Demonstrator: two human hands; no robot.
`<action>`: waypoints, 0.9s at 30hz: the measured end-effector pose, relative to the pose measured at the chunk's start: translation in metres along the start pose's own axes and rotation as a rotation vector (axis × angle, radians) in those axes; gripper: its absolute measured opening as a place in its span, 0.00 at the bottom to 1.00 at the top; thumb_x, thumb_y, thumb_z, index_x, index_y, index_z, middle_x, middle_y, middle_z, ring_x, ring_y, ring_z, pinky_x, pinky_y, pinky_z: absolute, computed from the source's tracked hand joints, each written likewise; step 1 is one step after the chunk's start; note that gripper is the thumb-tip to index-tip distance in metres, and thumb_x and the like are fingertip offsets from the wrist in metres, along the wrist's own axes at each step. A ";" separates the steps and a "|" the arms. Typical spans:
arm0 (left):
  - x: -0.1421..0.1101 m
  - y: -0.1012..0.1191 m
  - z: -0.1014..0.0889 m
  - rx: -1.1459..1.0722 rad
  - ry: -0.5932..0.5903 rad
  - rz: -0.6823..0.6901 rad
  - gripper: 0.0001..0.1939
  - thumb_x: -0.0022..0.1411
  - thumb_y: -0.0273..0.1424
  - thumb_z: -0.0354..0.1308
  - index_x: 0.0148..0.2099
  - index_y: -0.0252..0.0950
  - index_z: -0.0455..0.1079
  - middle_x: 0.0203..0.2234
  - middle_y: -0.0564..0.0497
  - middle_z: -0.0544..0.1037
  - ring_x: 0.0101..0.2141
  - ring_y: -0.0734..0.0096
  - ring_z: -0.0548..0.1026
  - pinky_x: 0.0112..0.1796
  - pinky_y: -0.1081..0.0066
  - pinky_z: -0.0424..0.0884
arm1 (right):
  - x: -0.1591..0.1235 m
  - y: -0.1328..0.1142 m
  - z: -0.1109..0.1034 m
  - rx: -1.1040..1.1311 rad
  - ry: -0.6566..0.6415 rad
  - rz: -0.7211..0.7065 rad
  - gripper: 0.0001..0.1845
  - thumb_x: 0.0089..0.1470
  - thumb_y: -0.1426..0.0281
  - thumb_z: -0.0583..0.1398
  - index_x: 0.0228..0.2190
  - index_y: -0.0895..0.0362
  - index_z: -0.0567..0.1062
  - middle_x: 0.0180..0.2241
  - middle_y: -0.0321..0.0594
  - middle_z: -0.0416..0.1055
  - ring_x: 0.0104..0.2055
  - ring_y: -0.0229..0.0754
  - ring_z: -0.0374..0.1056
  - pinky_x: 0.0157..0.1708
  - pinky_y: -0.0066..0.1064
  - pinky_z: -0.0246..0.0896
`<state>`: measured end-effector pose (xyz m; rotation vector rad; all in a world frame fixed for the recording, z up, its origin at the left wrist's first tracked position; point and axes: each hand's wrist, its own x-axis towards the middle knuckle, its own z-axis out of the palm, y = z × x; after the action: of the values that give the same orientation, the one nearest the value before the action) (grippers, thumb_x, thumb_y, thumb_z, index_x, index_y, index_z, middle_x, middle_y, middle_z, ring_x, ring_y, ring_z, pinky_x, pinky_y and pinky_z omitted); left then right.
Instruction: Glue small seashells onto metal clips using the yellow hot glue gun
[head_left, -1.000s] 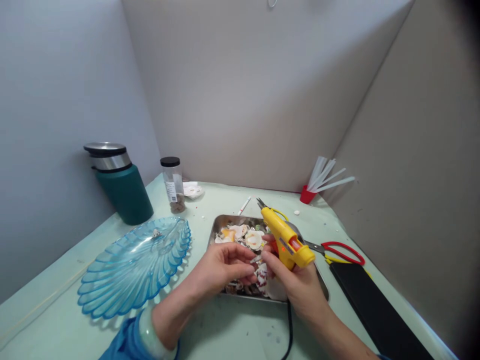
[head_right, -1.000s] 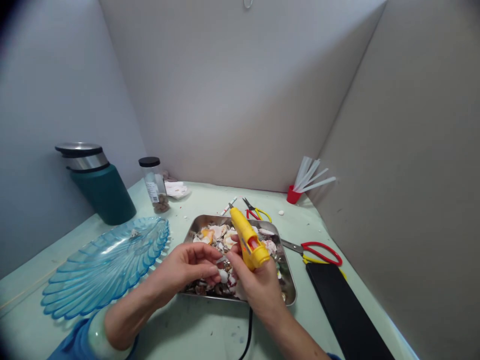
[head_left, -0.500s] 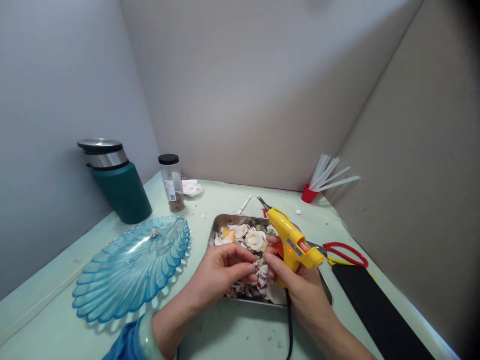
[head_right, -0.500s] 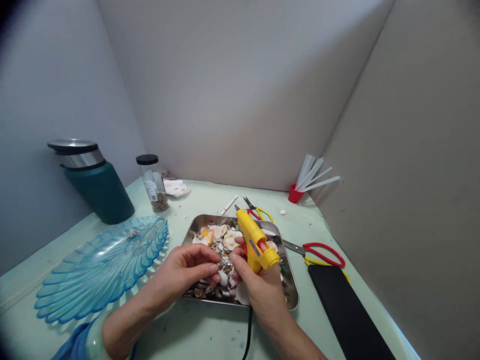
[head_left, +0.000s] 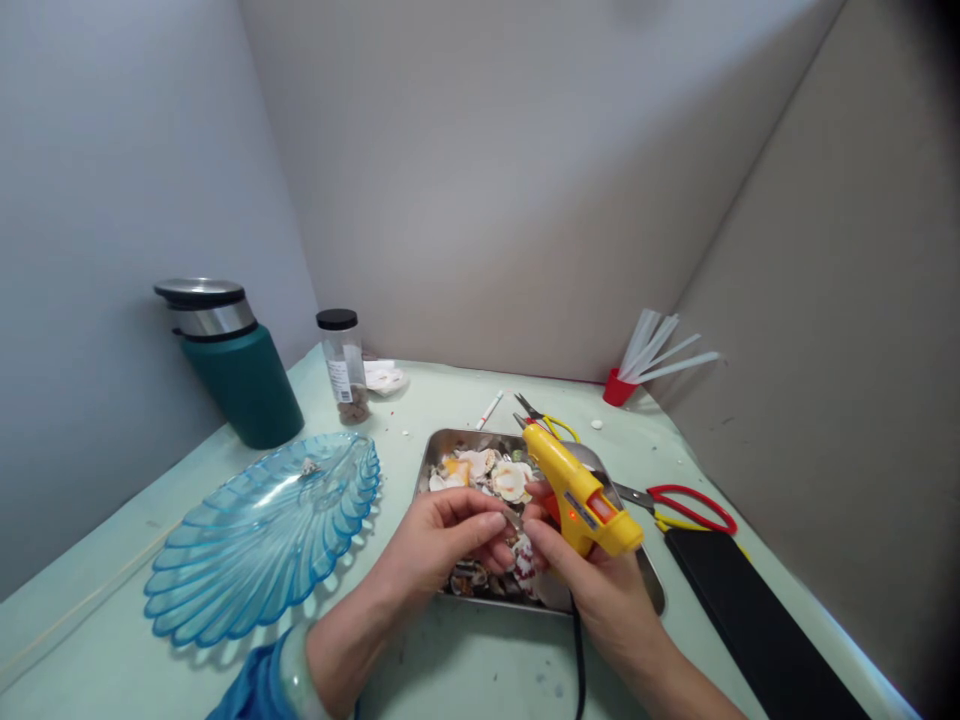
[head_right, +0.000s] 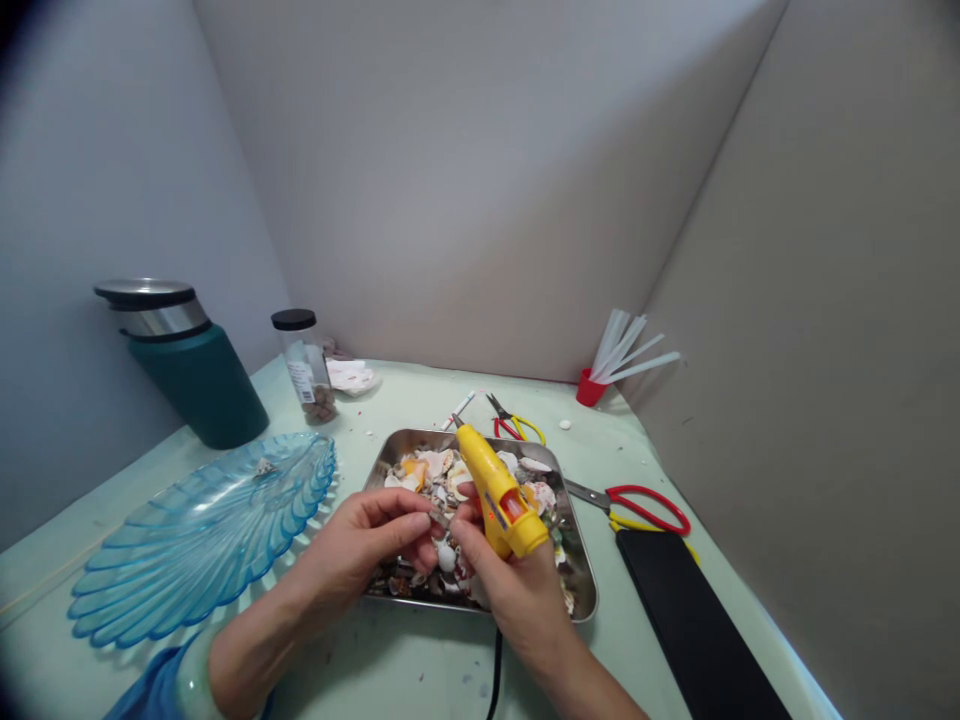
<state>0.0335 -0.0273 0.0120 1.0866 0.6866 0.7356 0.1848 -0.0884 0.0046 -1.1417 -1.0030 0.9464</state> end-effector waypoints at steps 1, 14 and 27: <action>0.000 -0.001 0.000 -0.006 -0.003 -0.001 0.15 0.48 0.36 0.67 0.34 0.29 0.72 0.18 0.50 0.78 0.21 0.74 0.75 0.27 0.75 0.70 | 0.000 0.000 0.000 0.002 0.003 0.003 0.18 0.47 0.63 0.66 0.40 0.55 0.72 0.27 0.34 0.70 0.25 0.34 0.64 0.27 0.27 0.63; 0.003 -0.006 -0.003 -0.077 -0.088 -0.003 0.14 0.54 0.37 0.62 0.33 0.33 0.64 0.14 0.54 0.73 0.15 0.78 0.69 0.20 0.77 0.67 | -0.001 0.004 -0.002 -0.071 -0.051 -0.030 0.16 0.50 0.64 0.64 0.41 0.55 0.72 0.27 0.33 0.70 0.25 0.35 0.65 0.29 0.27 0.64; 0.003 -0.010 -0.005 -0.107 -0.257 -0.045 0.19 0.55 0.32 0.63 0.47 0.33 0.62 0.21 0.55 0.74 0.14 0.80 0.70 0.18 0.79 0.63 | -0.002 0.010 -0.008 -0.160 -0.144 -0.110 0.10 0.55 0.66 0.61 0.40 0.52 0.72 0.36 0.36 0.73 0.37 0.39 0.70 0.40 0.30 0.66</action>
<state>0.0333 -0.0250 0.0002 1.0420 0.4464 0.5755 0.1913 -0.0906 -0.0069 -1.1490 -1.2647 0.8817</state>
